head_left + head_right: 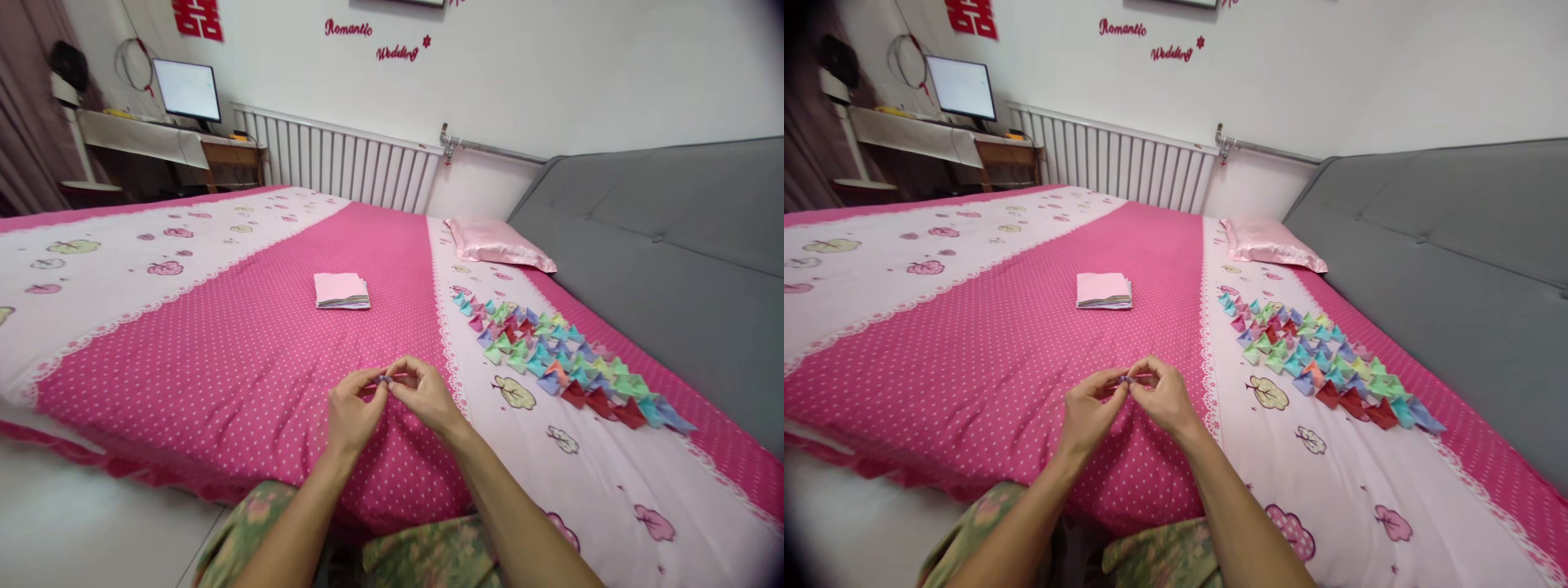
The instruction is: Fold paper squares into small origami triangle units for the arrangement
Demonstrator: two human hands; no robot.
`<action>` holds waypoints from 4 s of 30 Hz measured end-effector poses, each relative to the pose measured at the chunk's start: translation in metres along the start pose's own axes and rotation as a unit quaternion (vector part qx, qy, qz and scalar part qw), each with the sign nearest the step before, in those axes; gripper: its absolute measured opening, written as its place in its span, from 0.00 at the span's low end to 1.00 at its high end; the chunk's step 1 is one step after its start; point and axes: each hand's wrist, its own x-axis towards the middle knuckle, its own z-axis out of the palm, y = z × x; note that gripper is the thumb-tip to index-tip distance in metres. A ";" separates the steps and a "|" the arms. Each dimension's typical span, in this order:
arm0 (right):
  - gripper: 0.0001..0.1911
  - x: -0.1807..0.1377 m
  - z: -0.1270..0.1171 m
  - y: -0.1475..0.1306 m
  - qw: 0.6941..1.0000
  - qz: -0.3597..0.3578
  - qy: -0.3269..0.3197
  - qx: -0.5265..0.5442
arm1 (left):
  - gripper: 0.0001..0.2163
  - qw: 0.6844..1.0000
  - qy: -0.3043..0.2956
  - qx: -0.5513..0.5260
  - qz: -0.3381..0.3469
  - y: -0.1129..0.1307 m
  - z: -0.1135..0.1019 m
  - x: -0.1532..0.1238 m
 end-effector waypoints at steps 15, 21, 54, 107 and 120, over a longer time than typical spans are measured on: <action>0.04 0.000 -0.001 0.000 1.000 -0.005 0.006 -0.005 | 0.11 0.997 -0.017 -0.069 -0.036 -0.007 0.001 0.001; 0.04 0.000 -0.003 -0.001 1.000 -0.015 0.007 -0.017 | 0.12 0.992 -0.017 -0.105 -0.062 -0.011 0.003 0.002; 0.05 0.003 0.000 0.000 0.992 0.070 0.040 0.095 | 0.11 0.991 0.022 -0.096 -0.087 -0.012 -0.001 0.008; 0.09 -0.001 -0.001 0.014 0.990 0.135 0.046 0.011 | 0.08 0.958 -0.061 -0.159 -0.229 -0.004 0.001 0.005; 0.10 -0.002 -0.001 0.014 0.991 0.125 0.049 0.017 | 0.07 0.943 -0.068 -0.212 -0.246 -0.006 0.000 0.006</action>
